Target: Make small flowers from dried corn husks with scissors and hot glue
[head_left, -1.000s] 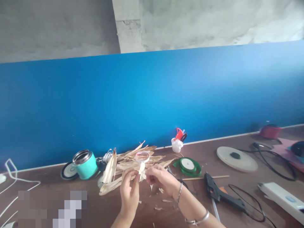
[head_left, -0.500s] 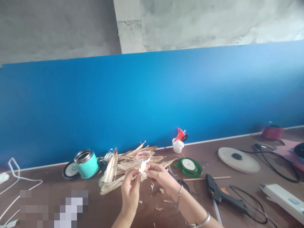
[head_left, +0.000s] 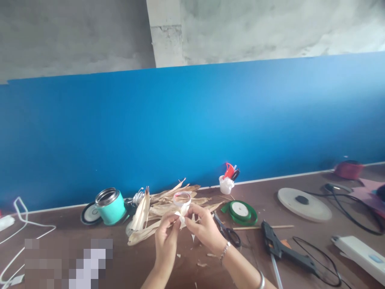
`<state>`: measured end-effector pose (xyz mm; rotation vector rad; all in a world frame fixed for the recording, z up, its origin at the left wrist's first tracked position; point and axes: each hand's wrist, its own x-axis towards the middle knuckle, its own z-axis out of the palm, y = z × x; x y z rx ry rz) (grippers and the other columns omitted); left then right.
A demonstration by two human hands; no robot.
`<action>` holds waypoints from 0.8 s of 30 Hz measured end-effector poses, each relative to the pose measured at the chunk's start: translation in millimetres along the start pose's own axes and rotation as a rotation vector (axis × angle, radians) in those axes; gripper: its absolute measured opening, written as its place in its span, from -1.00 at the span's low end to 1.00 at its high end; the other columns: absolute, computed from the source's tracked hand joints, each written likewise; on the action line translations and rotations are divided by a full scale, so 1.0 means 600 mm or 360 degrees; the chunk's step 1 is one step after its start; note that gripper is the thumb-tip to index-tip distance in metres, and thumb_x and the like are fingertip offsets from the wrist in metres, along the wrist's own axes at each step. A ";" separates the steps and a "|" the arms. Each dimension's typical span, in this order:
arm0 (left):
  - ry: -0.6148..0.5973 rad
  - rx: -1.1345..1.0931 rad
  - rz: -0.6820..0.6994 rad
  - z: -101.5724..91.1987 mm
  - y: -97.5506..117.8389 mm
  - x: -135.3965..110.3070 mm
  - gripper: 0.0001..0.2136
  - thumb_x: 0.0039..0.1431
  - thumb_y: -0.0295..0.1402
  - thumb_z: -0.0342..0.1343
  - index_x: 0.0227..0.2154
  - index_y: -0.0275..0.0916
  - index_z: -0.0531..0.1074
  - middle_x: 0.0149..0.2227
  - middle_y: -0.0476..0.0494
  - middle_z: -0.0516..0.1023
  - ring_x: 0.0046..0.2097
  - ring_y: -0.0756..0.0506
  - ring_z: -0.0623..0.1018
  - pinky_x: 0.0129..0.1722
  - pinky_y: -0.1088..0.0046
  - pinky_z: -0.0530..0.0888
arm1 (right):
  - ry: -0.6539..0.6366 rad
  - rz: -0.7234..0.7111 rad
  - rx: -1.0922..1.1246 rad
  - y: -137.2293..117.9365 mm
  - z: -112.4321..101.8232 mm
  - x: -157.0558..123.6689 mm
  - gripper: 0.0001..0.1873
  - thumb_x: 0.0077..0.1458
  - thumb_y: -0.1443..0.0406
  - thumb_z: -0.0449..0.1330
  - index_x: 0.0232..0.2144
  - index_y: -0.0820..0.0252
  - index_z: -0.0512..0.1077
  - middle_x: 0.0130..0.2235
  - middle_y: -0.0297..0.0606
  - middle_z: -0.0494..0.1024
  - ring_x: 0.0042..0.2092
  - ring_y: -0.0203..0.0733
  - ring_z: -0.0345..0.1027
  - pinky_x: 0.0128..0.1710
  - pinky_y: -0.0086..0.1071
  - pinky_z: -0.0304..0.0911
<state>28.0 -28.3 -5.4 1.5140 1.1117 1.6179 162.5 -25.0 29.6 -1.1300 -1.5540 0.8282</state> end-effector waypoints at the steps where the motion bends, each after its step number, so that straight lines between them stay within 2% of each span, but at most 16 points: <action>1: 0.0007 0.0017 0.0022 0.000 0.001 0.000 -0.80 0.06 -0.23 0.14 -0.37 -0.25 0.52 -0.28 -0.17 0.53 -0.21 -0.15 0.50 -0.23 0.38 0.46 | 0.0014 -0.0048 -0.0023 0.002 0.000 0.000 -0.92 -0.10 0.37 0.14 -0.59 0.20 0.37 -0.55 -0.38 0.38 -0.47 -0.33 0.15 -0.46 -0.48 0.06; 5: 0.0048 0.0085 0.0152 -0.001 0.003 -0.001 -0.83 0.06 -0.25 0.13 -0.38 -0.23 0.53 -0.29 -0.17 0.52 -0.21 -0.14 0.50 -0.20 0.36 0.46 | 0.0021 -0.0201 -0.0048 0.011 0.002 0.001 -0.92 -0.09 0.39 0.13 -0.57 0.19 0.38 -0.50 -0.36 0.41 -0.42 -0.30 0.22 -0.38 -0.45 0.12; 10: 0.0089 0.0197 0.0306 -0.004 0.000 -0.001 -0.85 0.08 -0.28 0.12 -0.39 -0.22 0.53 -0.30 -0.16 0.52 -0.21 -0.14 0.50 -0.18 0.34 0.46 | -0.0014 -0.0267 0.0005 0.007 0.001 0.001 -0.91 -0.07 0.40 0.13 -0.56 0.17 0.39 -0.45 -0.33 0.46 -0.37 -0.26 0.27 -0.32 -0.43 0.18; 18: 0.0090 0.0287 0.0475 -0.009 -0.012 0.000 -0.87 0.10 -0.33 0.09 -0.43 -0.21 0.51 -0.34 -0.16 0.50 -0.24 -0.13 0.49 -0.23 0.35 0.47 | -0.0103 -0.0281 0.0020 0.007 -0.004 0.001 -0.87 -0.03 0.39 0.10 -0.50 0.19 0.45 -0.43 -0.30 0.44 -0.36 -0.25 0.26 -0.32 -0.40 0.17; 24: 0.0101 0.0320 0.0512 -0.008 -0.012 0.001 -0.86 0.11 -0.30 0.07 -0.43 -0.22 0.49 -0.36 -0.16 0.48 -0.27 -0.12 0.49 -0.27 0.37 0.48 | -0.0109 -0.0224 -0.0015 0.001 -0.007 0.001 -0.85 -0.08 0.43 0.08 -0.57 0.19 0.42 -0.48 -0.34 0.41 -0.42 -0.29 0.20 -0.39 -0.43 0.13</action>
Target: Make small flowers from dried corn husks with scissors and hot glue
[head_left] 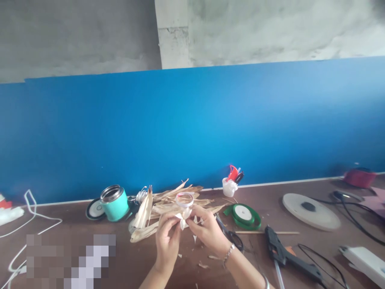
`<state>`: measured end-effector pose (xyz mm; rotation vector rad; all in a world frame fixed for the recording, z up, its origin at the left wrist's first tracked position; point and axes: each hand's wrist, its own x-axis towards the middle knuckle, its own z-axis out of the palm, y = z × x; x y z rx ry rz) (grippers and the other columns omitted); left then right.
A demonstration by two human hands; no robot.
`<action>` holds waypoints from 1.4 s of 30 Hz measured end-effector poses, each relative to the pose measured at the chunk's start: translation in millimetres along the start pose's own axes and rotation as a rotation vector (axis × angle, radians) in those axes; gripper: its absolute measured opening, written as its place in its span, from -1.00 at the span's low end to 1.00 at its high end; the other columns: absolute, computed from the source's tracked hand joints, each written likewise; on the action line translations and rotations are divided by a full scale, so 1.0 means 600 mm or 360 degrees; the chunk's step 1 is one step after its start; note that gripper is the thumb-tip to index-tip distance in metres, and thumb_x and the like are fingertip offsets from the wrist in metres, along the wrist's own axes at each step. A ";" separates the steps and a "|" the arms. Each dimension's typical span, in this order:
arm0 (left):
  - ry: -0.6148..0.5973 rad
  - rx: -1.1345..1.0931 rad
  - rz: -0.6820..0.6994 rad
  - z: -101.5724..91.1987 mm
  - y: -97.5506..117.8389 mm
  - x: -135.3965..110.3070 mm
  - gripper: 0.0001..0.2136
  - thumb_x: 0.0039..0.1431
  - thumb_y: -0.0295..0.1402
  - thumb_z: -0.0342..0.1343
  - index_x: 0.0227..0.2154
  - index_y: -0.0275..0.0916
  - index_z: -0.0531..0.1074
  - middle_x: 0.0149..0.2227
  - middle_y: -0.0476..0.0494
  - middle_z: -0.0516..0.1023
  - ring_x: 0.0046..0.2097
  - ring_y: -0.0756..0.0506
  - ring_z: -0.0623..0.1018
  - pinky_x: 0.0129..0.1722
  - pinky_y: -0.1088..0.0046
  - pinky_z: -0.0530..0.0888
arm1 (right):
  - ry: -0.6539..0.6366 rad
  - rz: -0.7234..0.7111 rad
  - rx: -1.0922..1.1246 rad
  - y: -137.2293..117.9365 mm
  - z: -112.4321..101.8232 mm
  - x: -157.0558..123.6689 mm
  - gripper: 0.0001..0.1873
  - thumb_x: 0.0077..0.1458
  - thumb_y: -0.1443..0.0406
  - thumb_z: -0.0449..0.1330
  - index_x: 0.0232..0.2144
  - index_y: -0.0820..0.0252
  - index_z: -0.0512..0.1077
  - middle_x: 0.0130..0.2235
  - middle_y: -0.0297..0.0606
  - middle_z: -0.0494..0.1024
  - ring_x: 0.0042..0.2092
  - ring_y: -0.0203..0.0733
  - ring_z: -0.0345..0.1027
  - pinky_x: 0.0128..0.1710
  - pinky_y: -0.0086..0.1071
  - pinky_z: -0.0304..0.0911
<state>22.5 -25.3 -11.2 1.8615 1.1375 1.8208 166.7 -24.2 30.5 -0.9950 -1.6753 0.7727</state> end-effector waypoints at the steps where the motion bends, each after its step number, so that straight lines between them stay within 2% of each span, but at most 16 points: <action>1: 0.0002 0.0010 0.0003 0.000 0.000 0.000 -0.86 0.11 -0.30 0.08 -0.43 -0.22 0.49 -0.36 -0.16 0.48 -0.26 -0.12 0.49 -0.27 0.37 0.48 | -0.0007 0.0010 0.0004 -0.002 -0.001 0.000 -0.85 -0.10 0.44 0.08 -0.58 0.19 0.42 -0.48 -0.34 0.42 -0.42 -0.29 0.20 -0.39 -0.43 0.13; 7: 0.0003 0.0063 0.0014 0.000 0.001 -0.001 -0.87 0.14 -0.34 0.04 -0.44 -0.22 0.44 -0.35 -0.14 0.46 -0.25 -0.11 0.48 -0.28 0.40 0.46 | -0.0043 0.0122 0.0103 0.006 0.000 0.002 -0.83 -0.11 0.42 0.10 -0.55 0.19 0.49 -0.46 -0.32 0.46 -0.41 -0.28 0.25 -0.41 -0.44 0.13; 10: -0.0003 0.0108 -0.0009 0.001 -0.002 -0.002 -0.87 0.15 -0.35 0.03 -0.46 -0.22 0.42 -0.35 -0.14 0.46 -0.24 -0.12 0.48 -0.26 0.39 0.45 | -0.0096 0.0287 0.0170 0.022 0.000 0.003 -0.82 -0.09 0.39 0.12 -0.49 0.19 0.55 -0.46 -0.29 0.52 -0.44 -0.28 0.27 -0.45 -0.44 0.13; 14: 0.0054 0.0219 0.0047 0.001 -0.011 -0.004 -0.91 0.14 -0.40 0.01 -0.40 -0.22 0.40 -0.32 -0.16 0.46 -0.21 -0.14 0.48 -0.23 0.34 0.44 | -0.0182 0.0518 0.0363 0.026 -0.010 0.006 -0.82 -0.10 0.33 0.15 -0.44 0.23 0.55 -0.48 -0.29 0.53 -0.55 -0.35 0.16 -0.54 -0.47 0.04; 17: 0.0034 0.0311 0.0166 0.001 -0.012 -0.005 -0.89 0.13 -0.47 -0.03 -0.38 -0.21 0.39 -0.32 -0.16 0.46 -0.22 -0.14 0.47 -0.23 0.34 0.42 | -0.0091 0.0518 0.0414 0.015 -0.021 0.011 -0.82 -0.07 0.24 0.17 -0.52 0.24 0.50 -0.53 -0.32 0.49 -0.53 -0.34 0.16 -0.51 -0.46 0.04; 20: -0.0038 0.0383 0.0285 0.001 -0.007 -0.006 -0.86 0.11 -0.53 -0.05 -0.37 -0.20 0.38 -0.34 -0.13 0.46 -0.25 -0.13 0.46 -0.24 0.35 0.40 | 0.0052 0.0498 0.0356 -0.002 -0.031 0.015 -0.64 -0.02 0.10 0.14 -0.67 0.24 0.40 -0.61 -0.34 0.38 -0.53 -0.34 0.11 -0.49 -0.44 0.03; 22: -0.0065 0.0413 0.0332 0.002 -0.003 -0.008 -0.86 0.10 -0.55 -0.03 -0.37 -0.20 0.37 -0.35 -0.12 0.46 -0.24 -0.12 0.46 -0.23 0.35 0.39 | 0.0090 0.0515 0.0326 -0.011 -0.036 0.016 -0.61 -0.01 0.07 0.13 -0.68 0.23 0.34 -0.62 -0.36 0.34 -0.54 -0.35 0.07 -0.50 -0.44 0.00; 27: -0.0096 0.0475 0.0364 0.005 0.004 -0.010 -0.87 0.13 -0.54 -0.03 -0.40 -0.20 0.36 -0.35 -0.10 0.46 -0.25 -0.11 0.45 -0.24 0.36 0.35 | -0.0138 0.0545 0.0585 -0.021 -0.044 0.015 -0.73 -0.13 0.16 0.26 -0.52 0.22 0.31 -0.54 -0.42 0.32 -0.48 -0.36 0.12 -0.47 -0.47 0.02; 34: -0.0057 0.0536 0.0346 0.005 0.009 -0.008 -0.88 0.16 -0.48 -0.01 -0.44 -0.21 0.37 -0.37 -0.09 0.46 -0.27 -0.10 0.45 -0.26 0.36 0.34 | -0.0228 0.0590 0.0744 -0.004 -0.039 0.012 -0.64 -0.24 0.31 0.31 -0.36 0.16 0.24 -0.55 -0.49 0.32 -0.50 -0.38 0.14 -0.49 -0.47 -0.01; 38: 0.0018 0.0482 0.0325 0.006 0.004 -0.009 -0.88 0.16 -0.51 -0.03 -0.42 -0.20 0.35 -0.35 -0.09 0.45 -0.25 -0.10 0.44 -0.23 0.35 0.35 | -0.0288 0.0722 0.0927 -0.002 -0.034 0.008 -0.58 -0.28 0.32 0.33 -0.34 0.14 0.22 -0.57 -0.49 0.36 -0.50 -0.36 0.20 -0.47 -0.47 0.02; 42: 0.0061 0.0393 0.0277 0.007 0.000 -0.010 -0.88 0.16 -0.51 -0.06 -0.39 -0.20 0.34 -0.34 -0.12 0.44 -0.23 -0.11 0.43 -0.23 0.34 0.37 | -0.0344 0.0973 0.0983 -0.004 -0.024 0.005 -0.61 -0.30 0.35 0.30 -0.39 0.14 0.20 -0.57 -0.48 0.39 -0.54 -0.38 0.20 -0.51 -0.48 0.01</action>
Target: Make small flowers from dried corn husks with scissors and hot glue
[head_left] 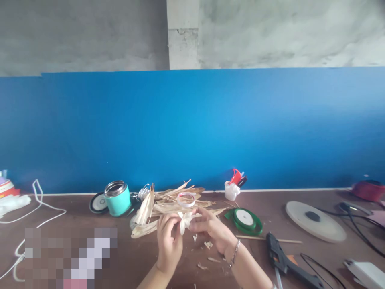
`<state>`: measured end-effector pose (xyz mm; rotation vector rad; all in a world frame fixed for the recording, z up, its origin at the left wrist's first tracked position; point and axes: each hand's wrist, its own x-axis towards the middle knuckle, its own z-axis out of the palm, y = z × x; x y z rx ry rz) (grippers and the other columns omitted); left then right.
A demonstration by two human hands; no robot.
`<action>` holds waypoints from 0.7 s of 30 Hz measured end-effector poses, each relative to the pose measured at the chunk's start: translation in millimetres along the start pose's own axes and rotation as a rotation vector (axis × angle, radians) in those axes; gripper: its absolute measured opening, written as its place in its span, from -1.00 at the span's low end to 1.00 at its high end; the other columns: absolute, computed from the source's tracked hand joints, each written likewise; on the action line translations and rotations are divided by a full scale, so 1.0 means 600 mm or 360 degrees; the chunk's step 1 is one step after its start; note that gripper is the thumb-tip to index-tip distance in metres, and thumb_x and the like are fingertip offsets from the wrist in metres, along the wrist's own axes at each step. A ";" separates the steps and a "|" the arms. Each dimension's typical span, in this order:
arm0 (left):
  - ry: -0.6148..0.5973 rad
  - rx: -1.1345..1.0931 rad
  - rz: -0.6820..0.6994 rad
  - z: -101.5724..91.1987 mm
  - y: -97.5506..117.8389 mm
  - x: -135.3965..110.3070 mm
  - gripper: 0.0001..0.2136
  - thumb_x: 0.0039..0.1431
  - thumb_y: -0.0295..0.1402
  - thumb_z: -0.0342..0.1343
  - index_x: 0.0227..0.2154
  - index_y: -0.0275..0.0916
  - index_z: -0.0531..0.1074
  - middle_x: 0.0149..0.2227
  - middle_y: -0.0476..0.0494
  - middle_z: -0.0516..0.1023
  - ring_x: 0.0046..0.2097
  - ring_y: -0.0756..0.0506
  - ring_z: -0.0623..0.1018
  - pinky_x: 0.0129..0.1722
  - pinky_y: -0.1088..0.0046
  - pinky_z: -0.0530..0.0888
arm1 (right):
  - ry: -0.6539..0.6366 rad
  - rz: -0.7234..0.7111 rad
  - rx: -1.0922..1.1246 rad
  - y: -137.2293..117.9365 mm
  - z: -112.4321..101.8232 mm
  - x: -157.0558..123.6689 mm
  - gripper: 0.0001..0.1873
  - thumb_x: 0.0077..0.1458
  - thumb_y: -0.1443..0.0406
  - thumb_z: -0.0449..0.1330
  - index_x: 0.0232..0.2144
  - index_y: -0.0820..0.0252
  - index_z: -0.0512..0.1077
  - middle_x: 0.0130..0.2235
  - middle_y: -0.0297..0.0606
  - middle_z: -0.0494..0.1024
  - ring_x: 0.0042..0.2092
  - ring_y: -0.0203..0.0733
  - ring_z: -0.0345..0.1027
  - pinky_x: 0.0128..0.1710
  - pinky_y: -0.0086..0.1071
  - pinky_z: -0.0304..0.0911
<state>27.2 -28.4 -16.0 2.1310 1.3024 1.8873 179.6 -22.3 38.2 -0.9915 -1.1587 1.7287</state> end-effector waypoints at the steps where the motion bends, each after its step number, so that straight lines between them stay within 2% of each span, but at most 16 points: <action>1: -0.0008 -0.0022 -0.0014 0.000 -0.001 0.000 -0.89 0.15 -0.50 -0.06 -0.39 -0.20 0.34 -0.34 -0.12 0.43 -0.23 -0.11 0.43 -0.24 0.35 0.37 | -0.0013 0.0051 0.0009 0.000 0.001 0.000 -0.61 -0.30 0.35 0.30 -0.39 0.14 0.20 -0.57 -0.49 0.38 -0.56 -0.38 0.19 -0.53 -0.48 0.00; 3: -0.0031 -0.0060 -0.0030 0.000 -0.002 0.002 -0.88 0.15 -0.51 -0.06 -0.39 -0.19 0.34 -0.34 -0.12 0.43 -0.23 -0.11 0.43 -0.25 0.36 0.38 | -0.0041 0.0060 0.0028 -0.001 0.000 0.000 -0.61 -0.30 0.36 0.29 -0.39 0.14 0.21 -0.57 -0.50 0.37 -0.55 -0.38 0.19 -0.53 -0.48 -0.01; 9: -0.0090 -0.0082 0.0013 -0.001 0.002 0.006 -0.87 0.14 -0.52 -0.06 -0.38 -0.19 0.35 -0.35 -0.09 0.45 -0.25 -0.11 0.44 -0.24 0.36 0.37 | 0.0071 -0.0245 0.0026 -0.019 -0.012 -0.009 -0.71 -0.17 0.33 0.27 -0.35 0.17 0.28 -0.40 -0.40 0.41 -0.38 -0.34 0.26 -0.41 -0.47 0.10; 16: -0.0173 -0.0170 -0.0073 -0.001 0.014 0.004 -0.87 0.15 -0.50 -0.06 -0.41 -0.19 0.36 -0.36 -0.09 0.44 -0.25 -0.11 0.44 -0.24 0.36 0.36 | 0.0032 -0.0210 0.0127 -0.011 -0.007 -0.003 -0.60 -0.28 0.41 0.31 -0.34 0.15 0.25 -0.50 -0.46 0.39 -0.49 -0.35 0.26 -0.46 -0.46 0.11; 21: -0.0165 -0.0360 -0.0175 -0.001 0.019 0.007 -0.90 0.16 -0.44 -0.02 -0.43 -0.20 0.36 -0.37 -0.10 0.43 -0.25 -0.11 0.44 -0.24 0.38 0.38 | 0.0079 -0.0034 0.0255 -0.004 -0.013 0.003 -0.60 -0.35 0.44 0.31 -0.37 0.17 0.29 -0.53 -0.49 0.37 -0.53 -0.41 0.19 -0.52 -0.52 0.02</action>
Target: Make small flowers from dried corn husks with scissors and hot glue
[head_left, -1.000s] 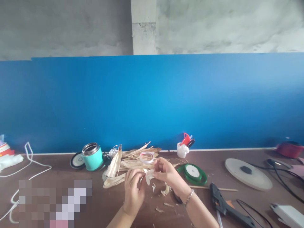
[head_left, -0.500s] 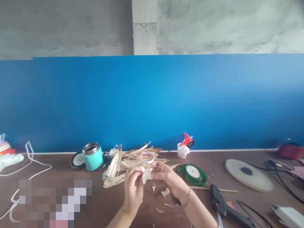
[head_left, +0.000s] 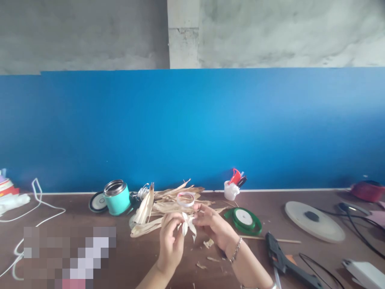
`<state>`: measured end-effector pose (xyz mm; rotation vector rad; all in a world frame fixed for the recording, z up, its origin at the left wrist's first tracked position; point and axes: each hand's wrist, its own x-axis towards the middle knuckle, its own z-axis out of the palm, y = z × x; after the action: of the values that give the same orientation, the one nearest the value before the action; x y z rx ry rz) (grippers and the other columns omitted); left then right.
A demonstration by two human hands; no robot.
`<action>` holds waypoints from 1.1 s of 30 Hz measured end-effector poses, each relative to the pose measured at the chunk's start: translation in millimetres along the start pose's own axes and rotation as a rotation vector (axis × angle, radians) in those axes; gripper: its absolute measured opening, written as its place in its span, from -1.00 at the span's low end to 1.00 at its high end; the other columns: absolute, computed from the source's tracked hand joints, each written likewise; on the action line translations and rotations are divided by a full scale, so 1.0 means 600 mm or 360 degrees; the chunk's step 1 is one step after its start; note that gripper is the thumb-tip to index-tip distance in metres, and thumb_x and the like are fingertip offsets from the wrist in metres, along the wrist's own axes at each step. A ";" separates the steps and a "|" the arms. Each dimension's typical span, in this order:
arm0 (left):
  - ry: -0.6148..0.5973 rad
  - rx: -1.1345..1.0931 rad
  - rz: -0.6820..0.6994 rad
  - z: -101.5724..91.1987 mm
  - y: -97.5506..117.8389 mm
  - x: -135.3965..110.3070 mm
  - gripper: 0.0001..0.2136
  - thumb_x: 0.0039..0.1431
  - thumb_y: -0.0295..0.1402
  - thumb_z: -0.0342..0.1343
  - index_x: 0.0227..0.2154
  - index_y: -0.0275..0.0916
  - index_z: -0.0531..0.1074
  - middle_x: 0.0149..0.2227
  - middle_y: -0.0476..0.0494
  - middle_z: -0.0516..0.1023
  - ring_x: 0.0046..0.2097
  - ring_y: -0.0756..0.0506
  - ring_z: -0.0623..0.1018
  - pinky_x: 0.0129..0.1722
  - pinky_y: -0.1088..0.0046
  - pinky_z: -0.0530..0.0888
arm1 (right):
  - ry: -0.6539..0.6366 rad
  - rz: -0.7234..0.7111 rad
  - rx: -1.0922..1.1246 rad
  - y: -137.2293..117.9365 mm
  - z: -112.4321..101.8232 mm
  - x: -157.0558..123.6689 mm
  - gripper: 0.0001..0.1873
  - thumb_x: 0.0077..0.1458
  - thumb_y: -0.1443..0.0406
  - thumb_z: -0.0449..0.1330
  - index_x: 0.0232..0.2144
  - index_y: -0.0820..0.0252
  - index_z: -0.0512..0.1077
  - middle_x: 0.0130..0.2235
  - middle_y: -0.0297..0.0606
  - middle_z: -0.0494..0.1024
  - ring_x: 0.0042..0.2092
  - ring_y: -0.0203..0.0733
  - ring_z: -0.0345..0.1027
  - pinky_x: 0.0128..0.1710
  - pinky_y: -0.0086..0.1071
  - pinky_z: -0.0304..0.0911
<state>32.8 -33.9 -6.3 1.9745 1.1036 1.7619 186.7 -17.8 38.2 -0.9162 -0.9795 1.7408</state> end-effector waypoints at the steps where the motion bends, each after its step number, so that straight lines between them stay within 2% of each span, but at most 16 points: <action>1: -0.0016 -0.0044 -0.0028 0.000 -0.001 0.000 -0.91 0.16 -0.43 -0.01 -0.43 -0.20 0.36 -0.36 -0.10 0.43 -0.25 -0.12 0.44 -0.24 0.38 0.39 | -0.0002 0.0014 0.0009 0.000 -0.002 0.001 -0.60 -0.35 0.44 0.32 -0.37 0.17 0.30 -0.54 -0.49 0.37 -0.53 -0.41 0.19 -0.52 -0.52 0.03; 3: -0.0090 -0.0132 -0.0090 0.001 -0.003 0.001 -0.92 0.16 -0.41 0.00 -0.41 -0.20 0.37 -0.34 -0.12 0.44 -0.23 -0.12 0.44 -0.22 0.38 0.39 | -0.0027 0.0005 0.0006 -0.002 -0.007 0.001 -0.62 -0.31 0.39 0.32 -0.36 0.17 0.31 -0.51 -0.46 0.40 -0.50 -0.38 0.23 -0.48 -0.49 0.07; 8: -0.0311 -0.0270 -0.0205 0.003 0.000 0.005 -0.89 0.16 -0.35 0.03 -0.42 -0.22 0.41 -0.32 -0.15 0.47 -0.20 -0.13 0.45 -0.18 0.36 0.39 | 0.0022 -0.0186 -0.0164 -0.015 -0.016 -0.004 -0.72 -0.08 0.19 0.24 -0.29 0.17 0.34 -0.36 -0.30 0.51 -0.38 -0.29 0.30 -0.42 -0.45 0.12; 14: -0.0506 -0.0309 -0.0188 0.002 0.017 0.013 -0.84 0.15 -0.33 0.05 -0.50 -0.22 0.43 -0.39 -0.12 0.48 -0.27 -0.11 0.47 -0.23 0.39 0.40 | -0.0241 -0.0105 -0.0247 -0.020 -0.017 -0.009 -0.61 -0.22 0.34 0.30 -0.27 0.19 0.29 -0.48 -0.36 0.49 -0.49 -0.33 0.29 -0.50 -0.47 0.10; 17: -0.0557 -0.0247 -0.0137 0.001 0.021 0.013 -0.85 0.13 -0.33 0.07 -0.51 -0.22 0.43 -0.40 -0.12 0.48 -0.28 -0.11 0.46 -0.25 0.40 0.40 | -0.0246 -0.0009 -0.0329 -0.019 -0.023 -0.009 -0.58 -0.26 0.38 0.29 -0.27 0.20 0.28 -0.56 -0.42 0.47 -0.60 -0.40 0.20 -0.59 -0.51 -0.02; 21: -0.0623 -0.0158 -0.0013 0.002 0.021 0.010 -0.85 0.16 -0.35 0.05 -0.50 -0.21 0.43 -0.39 -0.14 0.49 -0.26 -0.11 0.46 -0.23 0.39 0.40 | -0.0262 0.0098 -0.0379 -0.020 -0.030 -0.010 -0.57 -0.28 0.42 0.27 -0.27 0.20 0.28 -0.61 -0.47 0.43 -0.62 -0.43 0.16 -0.60 -0.53 -0.06; 25: -0.0619 -0.0139 -0.0005 0.002 0.015 0.008 -0.84 0.17 -0.36 0.02 -0.48 -0.21 0.42 -0.38 -0.14 0.49 -0.26 -0.11 0.46 -0.23 0.39 0.40 | -0.0161 0.0132 -0.0334 -0.019 -0.029 -0.008 -0.59 -0.29 0.39 0.29 -0.29 0.20 0.28 -0.59 -0.44 0.44 -0.56 -0.38 0.23 -0.55 -0.51 0.03; 29: -0.0450 -0.0093 -0.0062 0.002 0.005 0.009 -0.84 0.18 -0.36 0.00 -0.46 -0.21 0.42 -0.36 -0.14 0.49 -0.24 -0.12 0.47 -0.23 0.37 0.39 | 0.0076 0.0046 -0.0401 -0.023 -0.024 -0.008 -0.65 -0.20 0.23 0.29 -0.32 0.20 0.31 -0.52 -0.40 0.45 -0.51 -0.34 0.27 -0.51 -0.47 0.10; 33: -0.0309 -0.0011 -0.0038 0.001 -0.002 0.010 -0.86 0.17 -0.39 -0.01 -0.47 -0.22 0.39 -0.38 -0.12 0.47 -0.25 -0.12 0.47 -0.25 0.37 0.39 | -0.0033 0.0056 -0.0380 -0.028 -0.021 -0.013 -0.67 -0.24 0.27 0.31 -0.36 0.20 0.34 -0.52 -0.42 0.43 -0.49 -0.35 0.27 -0.49 -0.48 0.08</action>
<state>32.8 -28.9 -3.1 2.0680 1.0502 1.5221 206.3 -17.6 49.2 -1.0734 -1.2101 1.6891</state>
